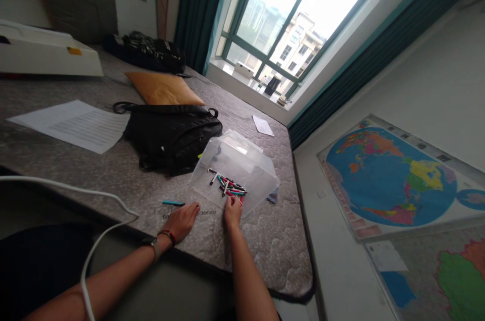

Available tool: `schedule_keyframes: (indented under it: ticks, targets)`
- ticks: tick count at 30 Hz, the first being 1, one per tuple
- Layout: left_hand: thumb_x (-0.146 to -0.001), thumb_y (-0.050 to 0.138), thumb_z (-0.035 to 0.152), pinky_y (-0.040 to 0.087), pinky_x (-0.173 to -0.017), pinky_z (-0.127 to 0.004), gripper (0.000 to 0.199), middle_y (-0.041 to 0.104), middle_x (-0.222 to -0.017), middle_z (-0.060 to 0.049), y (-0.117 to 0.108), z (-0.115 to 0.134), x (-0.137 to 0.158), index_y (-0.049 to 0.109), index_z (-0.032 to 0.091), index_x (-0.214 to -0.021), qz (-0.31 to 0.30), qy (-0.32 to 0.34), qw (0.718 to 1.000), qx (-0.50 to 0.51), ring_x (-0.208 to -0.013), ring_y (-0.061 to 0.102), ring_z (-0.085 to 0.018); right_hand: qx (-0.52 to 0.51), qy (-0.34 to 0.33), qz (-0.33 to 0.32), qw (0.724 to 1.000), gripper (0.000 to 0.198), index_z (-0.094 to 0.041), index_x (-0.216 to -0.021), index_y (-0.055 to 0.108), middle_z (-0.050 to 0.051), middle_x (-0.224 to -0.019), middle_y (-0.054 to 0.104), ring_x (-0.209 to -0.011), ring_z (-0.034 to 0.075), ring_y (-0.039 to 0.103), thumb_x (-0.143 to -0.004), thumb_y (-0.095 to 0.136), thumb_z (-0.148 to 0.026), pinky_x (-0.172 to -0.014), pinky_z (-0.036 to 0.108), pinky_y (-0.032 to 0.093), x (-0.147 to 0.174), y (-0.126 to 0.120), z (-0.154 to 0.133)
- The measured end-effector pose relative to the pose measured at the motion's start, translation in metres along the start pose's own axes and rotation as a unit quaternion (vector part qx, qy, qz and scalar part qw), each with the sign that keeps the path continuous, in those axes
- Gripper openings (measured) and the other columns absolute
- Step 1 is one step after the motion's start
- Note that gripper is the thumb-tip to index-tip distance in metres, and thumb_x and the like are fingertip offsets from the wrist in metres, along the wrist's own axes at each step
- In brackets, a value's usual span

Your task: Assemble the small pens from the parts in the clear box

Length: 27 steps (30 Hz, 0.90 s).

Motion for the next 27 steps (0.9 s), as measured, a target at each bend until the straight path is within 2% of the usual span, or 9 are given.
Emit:
schedule_keyframes:
  ticks: [2, 8, 11, 14, 18, 22, 27]
  targets:
    - [-0.103, 0.025, 0.038, 0.039, -0.07, -0.029, 0.032, 0.067, -0.092, -0.006, 0.0, 0.0, 0.0, 0.053, 0.025, -0.103, 0.001, 0.0, 1.0, 0.0, -0.086, 0.064, -0.021, 0.043, -0.01, -0.014, 0.999, 0.031, -0.016, -0.087, 0.071, 0.008, -0.085, 0.073, -0.077, 0.021, 0.065, -0.086, 0.053, -0.041, -0.07, 0.026, 0.044, 0.001, 0.001, -0.002]
    - [-0.103, 0.024, 0.037, 0.038, -0.069, -0.03, 0.032, 0.067, -0.091, -0.005, 0.002, -0.001, 0.0, 0.053, 0.024, -0.102, 0.014, 0.003, 1.0, 0.006, -0.084, 0.064, -0.02, 0.15, 0.046, -0.065, 0.985, 0.037, -0.016, -0.096, 0.072, 0.012, -0.098, 0.074, -0.093, 0.026, 0.068, -0.083, 0.061, -0.049, -0.08, 0.031, 0.046, -0.014, 0.012, -0.014]
    - [-0.103, 0.024, 0.036, 0.038, -0.068, -0.03, 0.032, 0.066, -0.09, -0.005, 0.002, -0.002, 0.0, 0.053, 0.023, -0.099, 0.022, 0.005, 1.0, 0.011, -0.083, 0.064, -0.02, 0.191, 0.051, -0.063, 0.978, 0.03, -0.016, -0.096, 0.071, 0.015, -0.099, 0.073, -0.095, 0.029, 0.068, -0.079, 0.067, -0.04, -0.082, 0.034, 0.046, -0.018, 0.018, -0.022]
    - [-0.103, 0.024, 0.036, 0.038, -0.067, -0.03, 0.032, 0.066, -0.088, -0.005, 0.002, -0.002, 0.0, 0.052, 0.023, -0.097, 0.025, 0.004, 1.0, 0.004, -0.082, 0.064, -0.02, 0.186, 0.046, -0.051, 0.98, 0.019, -0.015, -0.091, 0.071, 0.015, -0.095, 0.073, -0.093, 0.029, 0.068, -0.081, 0.062, -0.029, -0.082, 0.035, 0.047, -0.015, 0.022, -0.024]
    - [-0.103, 0.025, 0.037, 0.037, -0.066, -0.03, 0.031, 0.067, -0.089, -0.005, 0.001, -0.002, 0.0, 0.052, 0.024, -0.098, 0.02, 0.003, 1.0, 0.001, -0.082, 0.065, -0.021, 0.133, 0.004, -0.069, 0.989, 0.022, -0.017, -0.094, 0.071, 0.009, -0.094, 0.074, -0.082, 0.022, 0.069, -0.085, 0.057, -0.032, -0.074, 0.029, 0.051, -0.004, 0.016, -0.019]
    - [-0.102, 0.029, 0.041, 0.036, -0.065, -0.029, 0.03, 0.068, -0.089, -0.005, 0.0, -0.001, 0.0, 0.054, 0.025, -0.103, 0.01, 0.003, 1.0, -0.002, -0.082, 0.065, -0.021, 0.023, -0.058, -0.139, 0.988, 0.028, -0.016, -0.099, 0.071, 0.006, -0.085, 0.073, -0.06, 0.017, 0.066, -0.082, 0.061, -0.036, -0.058, 0.026, 0.052, 0.007, -0.007, -0.016]
    - [-0.101, 0.033, 0.044, 0.037, -0.067, -0.029, 0.031, 0.068, -0.091, -0.005, 0.0, 0.0, 0.001, 0.057, 0.027, -0.109, 0.002, 0.003, 1.0, -0.003, -0.084, 0.065, -0.021, 0.053, -0.182, -0.186, 0.964, 0.022, -0.021, -0.097, 0.075, 0.007, -0.094, 0.071, -0.067, 0.016, 0.066, -0.084, 0.062, -0.032, -0.058, 0.025, 0.053, 0.009, -0.051, -0.04]
Point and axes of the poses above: each hand's wrist, its own x-axis away from the middle knuckle, its own y-axis out of the palm, z = x × y, the point moved 3 cm from there along -x, towards the middle knuckle
